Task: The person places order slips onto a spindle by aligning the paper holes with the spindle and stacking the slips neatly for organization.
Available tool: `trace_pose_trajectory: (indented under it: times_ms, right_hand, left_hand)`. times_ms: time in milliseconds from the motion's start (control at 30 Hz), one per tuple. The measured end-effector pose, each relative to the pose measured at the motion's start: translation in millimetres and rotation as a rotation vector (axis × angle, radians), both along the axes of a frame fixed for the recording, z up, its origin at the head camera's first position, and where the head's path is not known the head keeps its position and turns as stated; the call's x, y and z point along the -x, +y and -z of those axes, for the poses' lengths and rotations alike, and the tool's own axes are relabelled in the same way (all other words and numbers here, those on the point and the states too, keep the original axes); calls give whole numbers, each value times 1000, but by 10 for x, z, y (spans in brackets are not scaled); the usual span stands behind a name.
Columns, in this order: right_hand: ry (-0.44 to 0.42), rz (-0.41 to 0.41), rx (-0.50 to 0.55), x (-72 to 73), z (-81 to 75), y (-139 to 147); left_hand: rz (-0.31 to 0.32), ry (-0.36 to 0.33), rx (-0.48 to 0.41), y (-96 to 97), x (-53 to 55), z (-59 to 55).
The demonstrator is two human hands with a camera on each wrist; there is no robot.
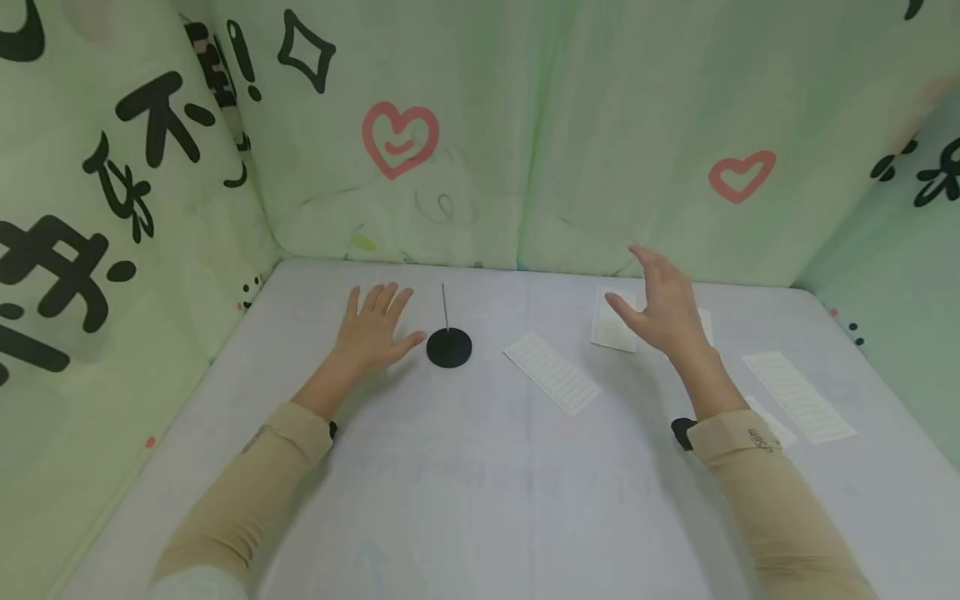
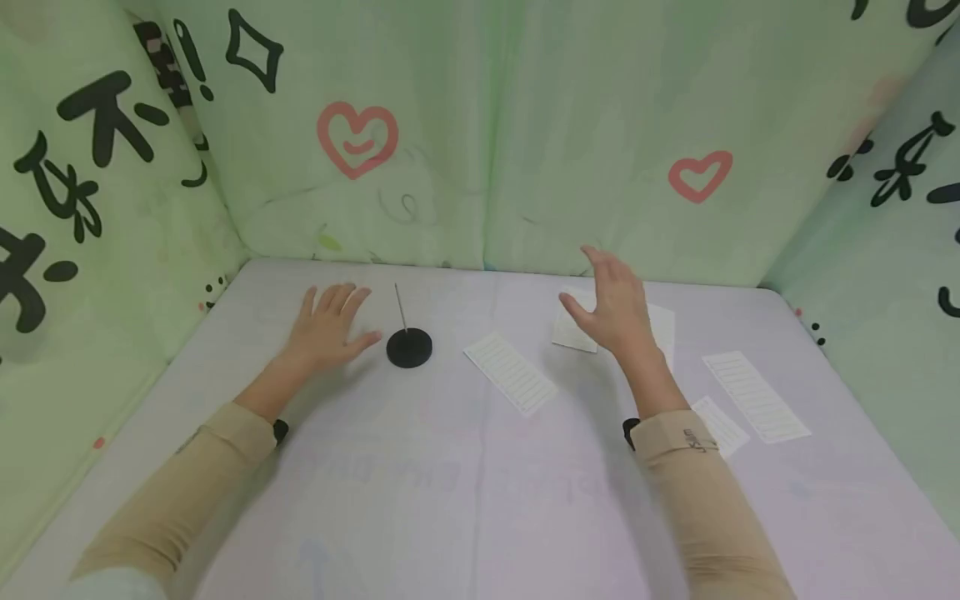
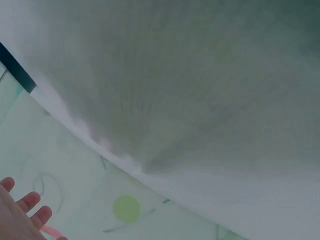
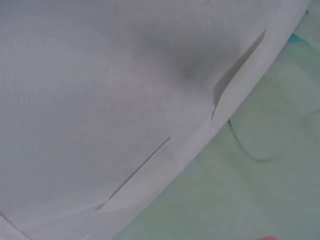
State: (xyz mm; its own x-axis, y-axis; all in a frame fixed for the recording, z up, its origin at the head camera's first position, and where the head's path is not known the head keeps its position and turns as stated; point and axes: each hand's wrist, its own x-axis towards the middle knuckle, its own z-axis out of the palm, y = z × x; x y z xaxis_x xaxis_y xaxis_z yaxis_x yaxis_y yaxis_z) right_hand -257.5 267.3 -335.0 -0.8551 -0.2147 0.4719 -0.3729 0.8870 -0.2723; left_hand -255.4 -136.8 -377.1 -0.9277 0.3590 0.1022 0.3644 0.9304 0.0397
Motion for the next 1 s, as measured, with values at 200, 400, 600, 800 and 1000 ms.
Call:
trace_pose_trajectory:
  times_ms: [200, 400, 600, 800, 1000]
  right_hand:
    - [-91, -116, -116, 104, 112, -219]
    - [-265, -175, -259, 207, 196, -391]
    - [-348, -239, -372, 258, 299, -525]
    - [-394, -259, -514, 273, 397, -652]
    - [-428, -249, -614, 279, 462, -767]
  left_hand:
    - [42, -80, 50, 98, -4, 57]
    - [75, -121, 140, 179, 26, 153]
    - [100, -145, 161, 230, 13, 204]
    - [115, -162, 173, 277, -19, 230]
    - [111, -170, 203, 304, -33, 243]
